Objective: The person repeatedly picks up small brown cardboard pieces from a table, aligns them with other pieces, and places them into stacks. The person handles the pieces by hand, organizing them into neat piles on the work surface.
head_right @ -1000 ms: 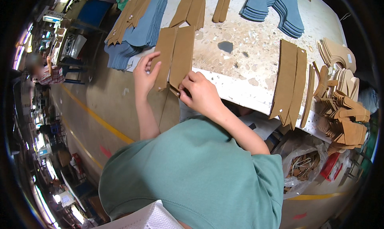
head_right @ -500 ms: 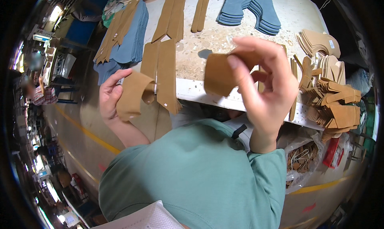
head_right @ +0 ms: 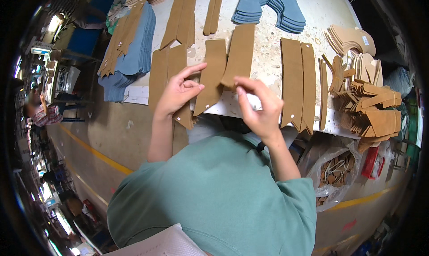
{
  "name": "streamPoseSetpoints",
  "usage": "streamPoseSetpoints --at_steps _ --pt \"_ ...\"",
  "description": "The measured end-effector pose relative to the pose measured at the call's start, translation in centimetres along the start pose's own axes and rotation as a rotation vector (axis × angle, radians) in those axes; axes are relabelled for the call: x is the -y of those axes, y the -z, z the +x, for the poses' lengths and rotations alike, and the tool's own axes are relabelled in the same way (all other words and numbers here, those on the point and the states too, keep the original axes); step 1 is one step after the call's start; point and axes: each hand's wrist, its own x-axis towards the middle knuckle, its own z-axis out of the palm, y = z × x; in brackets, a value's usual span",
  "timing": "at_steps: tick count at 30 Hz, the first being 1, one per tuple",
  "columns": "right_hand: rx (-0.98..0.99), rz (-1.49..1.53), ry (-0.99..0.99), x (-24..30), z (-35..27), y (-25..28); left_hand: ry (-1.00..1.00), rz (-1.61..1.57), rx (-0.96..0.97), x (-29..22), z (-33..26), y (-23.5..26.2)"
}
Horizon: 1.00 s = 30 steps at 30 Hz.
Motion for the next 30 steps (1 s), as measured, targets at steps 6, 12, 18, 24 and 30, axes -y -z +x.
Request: streamPoseSetpoints --at_steps 6,12,18,24,30 --pt "0.076 0.052 -0.309 -2.6 -4.9 0.0 -0.090 0.222 -0.075 2.3 -1.1 -0.4" --pt "-0.059 0.267 -0.553 -3.7 -3.7 -0.3 -0.082 0.287 -0.107 2.3 -1.0 -0.7" --pt "-0.091 0.456 -0.646 -4.2 -2.7 0.6 -0.185 0.483 -0.185 2.8 -0.6 -1.2" --pt "0.049 -0.105 -0.389 -5.0 -2.6 -0.4 -0.181 0.515 -0.248 3.0 -1.1 -1.9" --pt "0.156 -0.515 -0.177 -5.1 -1.1 -1.7 -0.189 0.524 -0.268 3.0 -1.7 -1.8"
